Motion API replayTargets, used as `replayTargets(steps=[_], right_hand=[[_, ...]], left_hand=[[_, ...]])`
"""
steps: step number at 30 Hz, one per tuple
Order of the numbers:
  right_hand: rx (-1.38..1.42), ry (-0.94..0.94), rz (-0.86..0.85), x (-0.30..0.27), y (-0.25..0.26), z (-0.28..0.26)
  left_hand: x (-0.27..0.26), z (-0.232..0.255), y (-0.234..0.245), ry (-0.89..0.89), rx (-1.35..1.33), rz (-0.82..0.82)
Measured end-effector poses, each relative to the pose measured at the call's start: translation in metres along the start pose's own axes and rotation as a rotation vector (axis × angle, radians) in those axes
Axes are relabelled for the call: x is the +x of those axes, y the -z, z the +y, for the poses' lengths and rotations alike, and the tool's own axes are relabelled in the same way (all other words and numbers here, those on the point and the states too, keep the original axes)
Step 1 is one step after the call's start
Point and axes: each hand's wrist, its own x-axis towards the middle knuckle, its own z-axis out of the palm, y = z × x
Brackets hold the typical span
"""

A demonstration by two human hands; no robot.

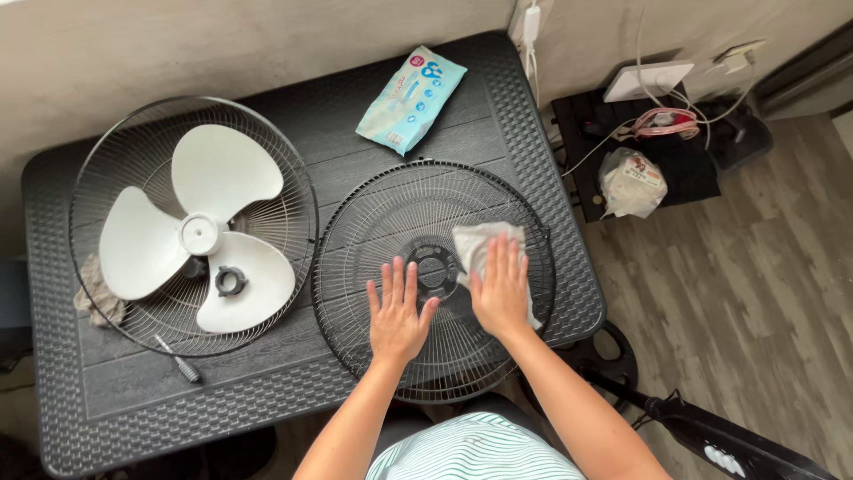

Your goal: The person wipes the front grille of a disassembled electric fan with a cloth, then reattaches the grille to the fan stand. The fan blades and rear grille remain on the table.

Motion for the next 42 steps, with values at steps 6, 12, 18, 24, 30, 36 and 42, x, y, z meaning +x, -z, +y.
replayTargets(steps=[6,12,18,24,30,36,42], right_hand=[[0.083,-0.157,0.043,-0.007,0.003,0.017],[0.237,-0.451,-0.117,0.047,-0.006,0.089],[0.128,-0.164,-0.028,0.053,0.006,0.123],[0.505,0.309,0.078,0.057,0.013,0.041],[0.062,0.400,-0.036,0.057,0.006,-0.011],[0.034,0.086,-0.055,0.111,-0.002,0.039],[-0.021,-0.092,-0.017,0.145,0.002,0.049]], left_hand=[[-0.003,0.003,-0.001,-0.027,0.027,0.030],[0.000,0.002,-0.005,-0.037,0.044,0.007],[-0.001,0.002,-0.005,-0.033,0.046,-0.012],[0.000,0.001,-0.004,-0.050,0.040,0.041],[0.001,0.002,-0.003,-0.026,0.015,0.037],[-0.005,0.003,-0.002,-0.057,0.054,0.059],[-0.004,0.006,0.002,-0.046,0.052,0.081]])
